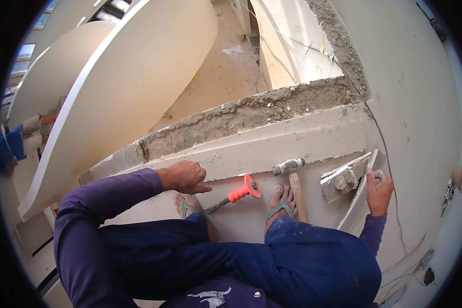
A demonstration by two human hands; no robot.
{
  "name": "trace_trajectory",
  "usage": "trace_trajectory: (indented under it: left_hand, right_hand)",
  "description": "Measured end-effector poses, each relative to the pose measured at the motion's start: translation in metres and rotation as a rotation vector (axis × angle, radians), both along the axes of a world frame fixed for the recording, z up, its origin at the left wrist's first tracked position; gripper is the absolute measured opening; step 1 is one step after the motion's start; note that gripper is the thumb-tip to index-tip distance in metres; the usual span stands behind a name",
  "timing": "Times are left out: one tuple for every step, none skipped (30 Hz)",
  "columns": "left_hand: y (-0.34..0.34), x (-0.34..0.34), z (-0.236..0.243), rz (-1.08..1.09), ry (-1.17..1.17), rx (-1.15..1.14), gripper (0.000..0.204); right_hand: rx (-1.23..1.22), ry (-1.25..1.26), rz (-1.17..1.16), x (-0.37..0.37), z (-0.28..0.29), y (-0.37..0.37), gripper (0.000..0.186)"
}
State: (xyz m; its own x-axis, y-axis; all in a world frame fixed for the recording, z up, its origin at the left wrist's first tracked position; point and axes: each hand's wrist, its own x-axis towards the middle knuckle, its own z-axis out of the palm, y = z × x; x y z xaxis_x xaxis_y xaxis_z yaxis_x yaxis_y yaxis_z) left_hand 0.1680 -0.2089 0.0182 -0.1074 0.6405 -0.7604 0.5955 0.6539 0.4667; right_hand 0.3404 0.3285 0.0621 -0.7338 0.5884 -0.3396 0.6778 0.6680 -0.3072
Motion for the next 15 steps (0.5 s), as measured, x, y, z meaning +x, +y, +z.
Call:
trace_trajectory:
  left_hand:
    - [0.015,0.013,0.004,0.01,-0.028,0.01,0.065]
    - [0.033,0.024,0.003,0.021,-0.062,0.037,0.066]
    - [0.048,0.034,-0.001,0.06,-0.065,0.061,0.064]
    - [0.058,0.044,-0.006,0.107,-0.066,0.076,0.061]
    - [0.069,0.051,-0.011,0.151,-0.068,0.09,0.06]
    - [0.079,0.057,-0.016,0.203,-0.052,0.112,0.056]
    - [0.088,0.063,-0.02,0.259,-0.036,0.134,0.053]
    - [0.092,0.069,-0.024,0.324,-0.016,0.145,0.05]
    - [0.097,0.075,-0.028,0.365,-0.044,0.144,0.047]
    - [0.099,0.081,-0.033,0.414,-0.067,0.134,0.044]
    - [0.095,0.087,-0.035,0.471,-0.082,0.113,0.041]
    - [0.093,0.095,-0.036,0.537,-0.095,0.141,0.039]
    - [0.096,0.098,-0.041,0.583,-0.114,0.194,0.037]
    - [0.092,0.103,-0.04,0.643,-0.117,0.228,0.035]
    - [0.084,0.109,-0.036,0.678,-0.125,0.324,0.033]
  right_hand:
    - [-0.217,-0.058,-0.019,-0.018,0.012,-0.034,0.049]
    - [-0.417,-0.12,-0.038,-0.029,0.022,-0.063,0.051]
    - [-0.381,-0.131,0.076,-0.03,0.02,-0.081,0.051]
    - [-0.353,-0.142,0.198,-0.027,0.007,-0.099,0.051]
    - [-0.325,-0.153,0.318,-0.022,-0.008,-0.113,0.051]
    - [-0.297,-0.164,0.44,-0.019,-0.02,-0.126,0.051]
    - [-0.259,-0.19,0.48,-0.016,-0.028,-0.135,0.051]
    - [-0.231,-0.212,0.531,-0.017,-0.037,-0.146,0.051]
    - [-0.201,-0.234,0.584,-0.016,-0.043,-0.153,0.051]
    - [-0.22,-0.238,0.587,-0.016,-0.05,-0.157,0.05]
    - [-0.249,-0.236,0.599,-0.015,-0.057,-0.161,0.05]
    - [-0.279,-0.238,0.613,-0.013,-0.063,-0.164,0.05]
    - [-0.29,-0.24,0.6,-0.011,-0.063,-0.162,0.048]
    - [-0.305,-0.23,0.607,-0.01,-0.066,-0.164,0.047]
    - [-0.323,-0.222,0.615,-0.009,-0.071,-0.167,0.046]
